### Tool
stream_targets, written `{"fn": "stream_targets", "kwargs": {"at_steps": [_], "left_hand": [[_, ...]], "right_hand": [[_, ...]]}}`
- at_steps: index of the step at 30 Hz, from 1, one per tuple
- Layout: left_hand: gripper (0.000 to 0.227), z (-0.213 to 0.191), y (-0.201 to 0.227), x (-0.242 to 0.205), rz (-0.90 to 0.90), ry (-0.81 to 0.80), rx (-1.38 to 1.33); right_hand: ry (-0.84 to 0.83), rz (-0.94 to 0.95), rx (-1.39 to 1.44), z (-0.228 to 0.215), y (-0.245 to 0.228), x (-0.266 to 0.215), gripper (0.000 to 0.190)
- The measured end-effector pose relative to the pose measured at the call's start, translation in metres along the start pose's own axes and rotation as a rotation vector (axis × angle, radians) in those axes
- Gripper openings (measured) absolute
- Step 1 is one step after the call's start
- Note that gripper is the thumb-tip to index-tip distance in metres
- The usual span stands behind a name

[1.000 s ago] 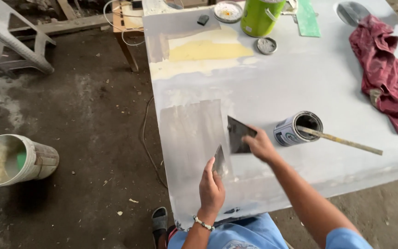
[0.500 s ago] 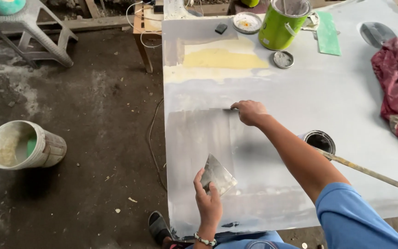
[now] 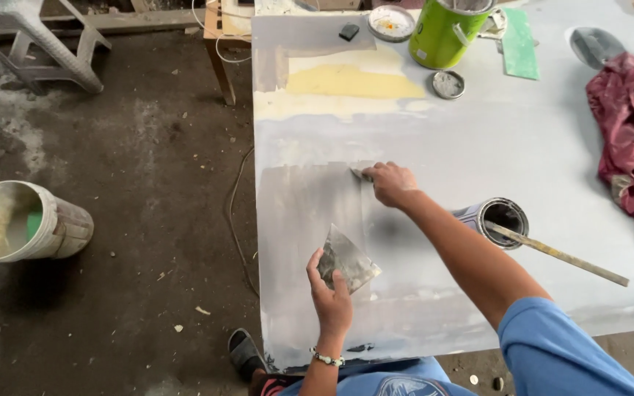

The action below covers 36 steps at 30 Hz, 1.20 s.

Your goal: The person scoops filler from a can onto a hawk and spreads it onto a white surface using a putty knife. They repeatedly smooth the filler across the surface, occasionally wiping the tool on the hawk.

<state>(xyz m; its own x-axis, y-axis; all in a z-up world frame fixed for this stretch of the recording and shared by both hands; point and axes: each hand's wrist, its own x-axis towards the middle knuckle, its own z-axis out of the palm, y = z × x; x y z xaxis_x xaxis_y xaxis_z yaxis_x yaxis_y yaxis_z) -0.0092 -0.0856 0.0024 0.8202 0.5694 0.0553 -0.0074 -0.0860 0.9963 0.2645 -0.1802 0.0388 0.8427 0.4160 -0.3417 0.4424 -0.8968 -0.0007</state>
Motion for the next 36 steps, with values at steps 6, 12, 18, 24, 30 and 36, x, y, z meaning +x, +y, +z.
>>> {"fn": "stream_targets", "kwargs": {"at_steps": [6,12,18,24,30,36], "left_hand": [[0.051,0.004,0.016,0.008,-0.043,-0.033,-0.096],[0.051,-0.002,0.012,0.01,0.024,-0.014,-0.1],[0.051,-0.02,0.015,0.011,0.03,0.003,-0.026],[0.052,-0.041,0.016,0.016,0.033,0.046,-0.031],[0.052,-0.053,0.021,0.014,0.017,0.041,0.0],[0.053,-0.047,0.01,0.006,-0.006,0.066,0.009]], "right_hand": [[0.12,-0.089,-0.013,0.028,-0.001,-0.032,0.05],[0.174,-0.157,-0.037,0.051,-0.003,-0.066,0.049],[0.133,-0.176,-0.02,0.057,-0.017,-0.117,0.048],[0.092,-0.241,-0.049,0.097,-0.029,-0.174,0.045],[-0.023,-0.129,0.172,0.071,-0.025,-0.19,0.045],[0.2,-0.119,0.19,0.029,0.002,-0.094,0.047]]}}
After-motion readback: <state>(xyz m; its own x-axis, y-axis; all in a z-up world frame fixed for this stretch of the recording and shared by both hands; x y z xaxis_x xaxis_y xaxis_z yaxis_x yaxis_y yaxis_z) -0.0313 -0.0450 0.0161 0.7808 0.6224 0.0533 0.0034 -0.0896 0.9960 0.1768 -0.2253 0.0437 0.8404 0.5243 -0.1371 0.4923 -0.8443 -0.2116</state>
